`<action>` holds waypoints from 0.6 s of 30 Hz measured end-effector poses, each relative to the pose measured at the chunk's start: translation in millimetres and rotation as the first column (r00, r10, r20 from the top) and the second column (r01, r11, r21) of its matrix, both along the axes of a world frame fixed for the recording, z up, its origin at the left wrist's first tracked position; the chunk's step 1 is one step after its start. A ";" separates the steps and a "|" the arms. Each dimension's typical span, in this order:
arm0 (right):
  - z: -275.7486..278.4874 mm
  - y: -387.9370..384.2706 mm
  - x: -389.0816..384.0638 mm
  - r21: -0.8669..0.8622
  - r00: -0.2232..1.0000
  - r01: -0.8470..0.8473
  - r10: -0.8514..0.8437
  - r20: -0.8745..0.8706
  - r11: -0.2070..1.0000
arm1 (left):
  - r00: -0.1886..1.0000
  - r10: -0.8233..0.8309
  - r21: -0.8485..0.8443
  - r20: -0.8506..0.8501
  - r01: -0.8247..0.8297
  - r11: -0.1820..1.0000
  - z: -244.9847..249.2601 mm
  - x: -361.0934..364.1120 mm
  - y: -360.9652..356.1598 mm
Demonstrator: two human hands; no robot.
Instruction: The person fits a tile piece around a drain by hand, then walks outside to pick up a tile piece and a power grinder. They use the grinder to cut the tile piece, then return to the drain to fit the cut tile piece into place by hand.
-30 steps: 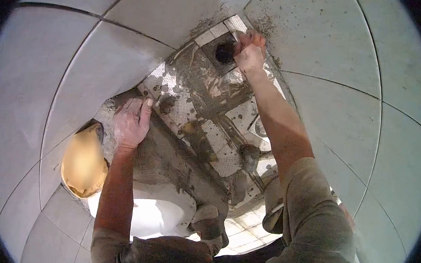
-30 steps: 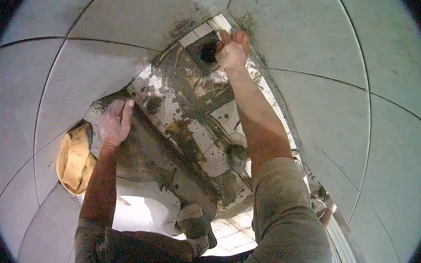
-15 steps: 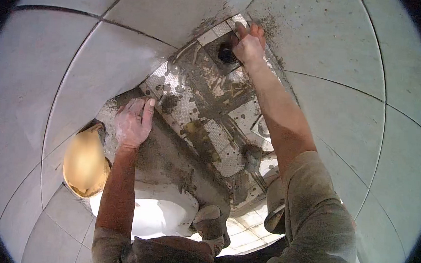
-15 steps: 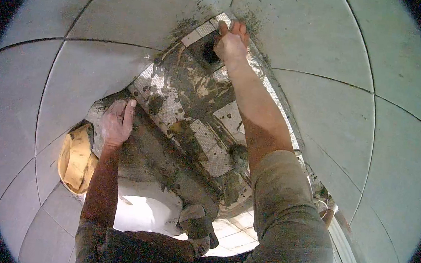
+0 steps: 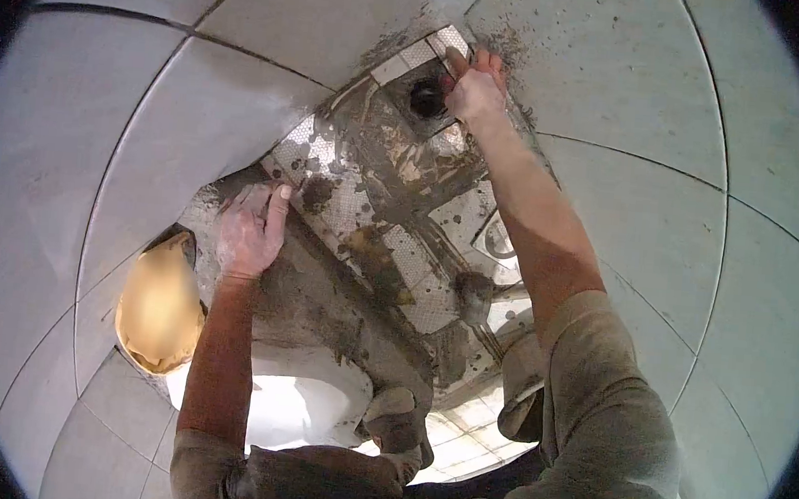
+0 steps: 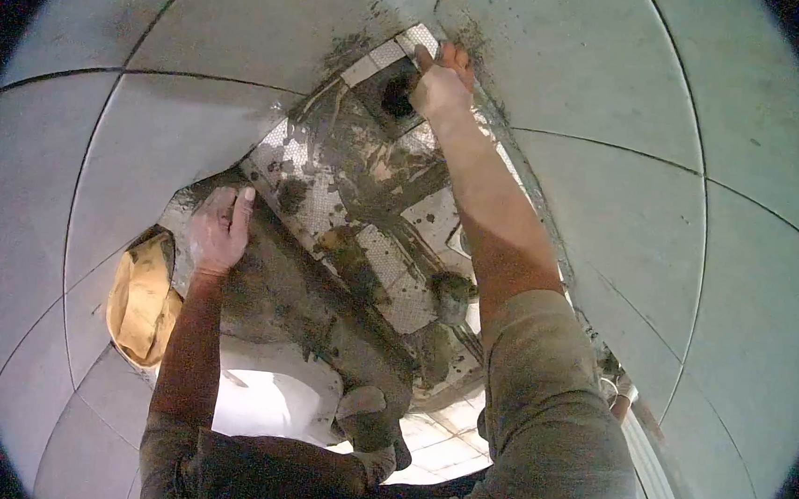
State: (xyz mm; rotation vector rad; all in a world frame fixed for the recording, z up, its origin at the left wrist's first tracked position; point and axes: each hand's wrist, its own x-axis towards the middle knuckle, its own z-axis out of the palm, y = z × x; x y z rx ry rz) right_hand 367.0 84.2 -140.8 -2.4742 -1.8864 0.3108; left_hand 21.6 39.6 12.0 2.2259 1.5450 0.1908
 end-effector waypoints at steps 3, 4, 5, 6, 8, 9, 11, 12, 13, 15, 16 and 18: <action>2.6 -9.6 1.3 0.016 1.000 -0.003 0.003 -0.013 1.000 | 0.998 -0.001 -0.039 -0.066 -0.001 0.999 -3.4 -3.4 0.5; 3.0 -12.1 1.6 0.028 0.999 0.001 0.000 -0.042 1.000 | 0.998 -0.003 -0.045 -0.055 0.001 0.999 -4.8 -4.0 0.4; 2.9 -14.0 1.7 0.027 0.999 0.004 -0.003 -0.042 1.000 | 0.998 -0.006 -0.046 -0.055 0.004 0.999 -4.8 -3.5 -0.2; 4.0 -15.0 1.2 0.057 0.999 0.001 0.002 -0.045 0.998 | 0.999 0.001 -0.021 -0.041 -0.002 1.000 -4.0 -2.5 -0.5; 5.7 -16.7 -0.5 0.086 0.999 0.001 0.003 -0.048 0.996 | 1.000 0.004 0.004 -0.026 -0.004 1.000 -3.5 -1.8 -0.7; 10.8 -16.7 -3.6 0.073 0.997 0.018 -0.012 -0.072 0.997 | 0.999 0.004 -0.019 -0.036 -0.004 1.000 -3.5 -2.6 -0.4; 7.5 -16.8 -6.5 0.059 0.995 0.040 -0.034 -0.094 0.997 | 0.999 -0.004 -0.042 -0.045 0.002 0.999 -4.6 -3.9 0.6; 1.9 -16.9 -7.5 0.084 0.999 -0.009 0.013 -0.043 0.996 | 0.998 -0.005 -0.041 -0.055 0.003 0.999 -6.0 -4.6 0.4; -3.6 -17.2 -7.9 0.107 0.998 -0.061 0.060 0.010 0.992 | 0.998 -0.007 -0.039 -0.064 0.004 0.999 -7.2 -4.9 0.3; -7.7 -18.6 -14.0 0.170 0.997 -0.053 0.063 -0.054 0.984 | 0.999 -0.015 0.010 -0.049 0.016 1.000 -7.2 -3.8 -0.4; -5.8 -19.9 -17.5 0.235 0.990 -0.045 0.075 -0.119 0.971 | 0.999 -0.019 0.060 -0.036 0.022 0.998 -7.3 -3.2 -1.0; -5.8 -24.5 -18.5 0.302 0.980 -0.024 0.082 -0.182 0.953 | 1.000 -0.020 0.063 -0.015 0.021 0.998 -9.4 -3.2 -1.2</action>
